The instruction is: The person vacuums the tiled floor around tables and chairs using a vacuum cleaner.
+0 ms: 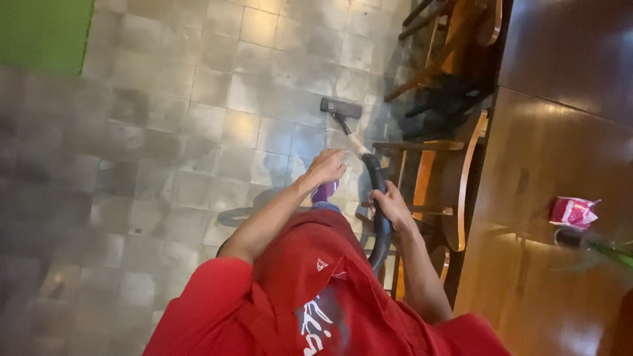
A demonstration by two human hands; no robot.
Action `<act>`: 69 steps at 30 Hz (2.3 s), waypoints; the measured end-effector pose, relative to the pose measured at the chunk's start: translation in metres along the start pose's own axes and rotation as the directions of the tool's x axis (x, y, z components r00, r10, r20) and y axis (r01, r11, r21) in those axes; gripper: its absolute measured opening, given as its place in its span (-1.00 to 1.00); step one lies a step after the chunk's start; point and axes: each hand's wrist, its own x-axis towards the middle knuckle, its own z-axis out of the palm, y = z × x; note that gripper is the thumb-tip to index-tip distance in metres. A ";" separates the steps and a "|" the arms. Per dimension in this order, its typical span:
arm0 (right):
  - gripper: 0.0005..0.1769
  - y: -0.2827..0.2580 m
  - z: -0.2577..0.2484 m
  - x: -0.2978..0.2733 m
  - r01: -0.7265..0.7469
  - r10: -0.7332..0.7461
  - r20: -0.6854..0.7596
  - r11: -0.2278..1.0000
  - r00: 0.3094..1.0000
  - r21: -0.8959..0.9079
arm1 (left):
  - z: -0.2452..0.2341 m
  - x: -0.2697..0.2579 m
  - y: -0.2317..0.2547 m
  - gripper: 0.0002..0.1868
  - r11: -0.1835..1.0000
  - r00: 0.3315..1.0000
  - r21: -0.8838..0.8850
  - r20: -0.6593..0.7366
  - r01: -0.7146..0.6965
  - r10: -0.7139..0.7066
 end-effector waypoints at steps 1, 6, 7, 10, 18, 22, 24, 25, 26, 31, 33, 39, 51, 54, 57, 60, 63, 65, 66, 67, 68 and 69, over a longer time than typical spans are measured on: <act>-0.64 -0.001 0.003 -0.007 0.006 -0.006 0.005 1.000 1.000 -0.015 | -0.002 -0.005 -0.002 -0.44 1.000 1.000 0.002 -0.002 0.002 -0.002; -0.60 -0.006 0.018 -0.010 0.007 -0.008 -0.006 0.999 1.000 -0.042 | -0.012 -0.019 -0.015 -0.43 0.999 0.999 0.046 -0.049 -0.001 0.003; -0.60 -0.006 0.017 -0.003 0.021 -0.022 -0.005 0.998 1.000 -0.057 | -0.014 -0.020 -0.018 -0.44 0.999 0.999 0.040 -0.053 0.012 -0.010; -0.64 -0.006 0.016 0.027 0.075 -0.074 0.012 0.993 0.997 -0.093 | -0.022 -0.024 -0.025 -0.45 0.999 0.996 0.024 -0.082 0.048 -0.046; -0.73 -0.039 0.015 0.127 0.129 -0.129 0.006 0.981 0.992 -0.143 | -0.060 -0.018 -0.052 -0.45 0.986 0.970 0.021 -0.181 0.168 -0.161; -0.74 -0.074 0.012 0.171 0.148 -0.144 0.045 0.984 0.989 -0.099 | -0.083 -0.003 -0.049 -0.42 0.973 0.939 -0.024 -0.256 0.231 -0.229; -0.74 -0.089 0.007 0.195 0.149 -0.145 0.048 0.983 0.988 -0.104 | -0.096 0.011 -0.049 -0.41 0.956 0.924 -0.031 -0.250 0.291 -0.289; -0.75 -0.096 0.004 0.211 0.164 -0.158 0.057 0.980 0.986 -0.113 | -0.100 0.019 -0.048 -0.43 0.958 0.921 -0.029 -0.270 0.286 -0.283; -0.76 -0.101 0.001 0.227 0.178 -0.171 0.067 0.976 0.983 -0.123 | -0.103 0.026 -0.048 -0.45 0.959 0.916 -0.028 -0.289 0.281 -0.277; -0.77 -0.123 -0.011 0.295 0.229 -0.219 0.096 0.968 0.971 -0.100 | -0.117 0.051 -0.050 -0.45 0.940 0.877 -0.056 -0.346 0.337 -0.335; -0.80 -0.134 -0.014 0.321 0.224 -0.216 0.117 0.973 0.969 -0.056 | -0.121 0.058 -0.050 -0.44 0.926 0.860 -0.066 -0.352 0.371 -0.370; -0.85 -0.170 -0.014 0.371 0.212 -0.205 0.171 0.977 0.964 -0.024 | -0.127 0.064 -0.057 -0.45 0.894 0.800 -0.106 -0.410 0.436 -0.439; -0.87 -0.209 0.009 0.392 0.128 -0.119 0.181 0.991 0.976 -0.038 | -0.160 0.076 -0.082 -0.46 0.913 0.807 -0.101 -0.437 0.396 -0.398; -0.88 -0.211 0.019 0.390 0.127 -0.114 0.146 0.989 0.983 -0.080 | -0.177 0.085 -0.092 -0.45 0.910 0.822 -0.126 -0.395 0.394 -0.410; -0.88 -0.205 0.032 0.383 0.118 -0.113 0.123 0.992 0.986 -0.034 | -0.197 0.092 -0.112 -0.43 0.938 0.861 -0.079 -0.377 0.337 -0.341; -0.82 -0.197 0.052 0.368 0.153 -0.149 0.111 0.988 0.983 -0.035 | -0.220 0.099 -0.130 -0.44 0.954 0.893 -0.012 -0.347 0.300 -0.285; -0.73 -0.189 0.081 0.337 0.112 -0.111 0.054 0.994 0.992 -0.009 | -0.244 0.102 -0.141 -0.44 0.961 0.919 -0.006 -0.289 0.277 -0.267; -0.68 -0.186 0.105 0.306 0.066 -0.066 0.047 0.998 0.997 -0.007 | -0.260 0.102 -0.150 -0.43 0.970 0.940 0.002 -0.248 0.245 -0.236; -0.65 -0.186 0.118 0.291 0.043 -0.042 0.042 0.999 0.998 -0.003 | -0.267 0.102 -0.155 -0.43 0.974 0.949 0.006 -0.225 0.227 -0.220; -0.65 -0.186 0.129 0.275 0.040 -0.040 0.023 0.999 0.999 -0.014 | -0.273 0.103 -0.159 -0.43 0.979 0.959 0.025 -0.209 0.202 -0.192; -0.65 -0.187 0.139 0.261 0.037 -0.037 0.005 0.999 0.999 -0.025 | -0.278 0.105 -0.163 -0.43 0.983 0.967 0.043 -0.193 0.176 -0.165; -0.65 -0.188 0.150 0.248 0.033 -0.034 -0.014 0.999 0.999 -0.037 | -0.282 0.106 -0.167 -0.43 0.987 0.975 0.060 -0.176 0.149 -0.137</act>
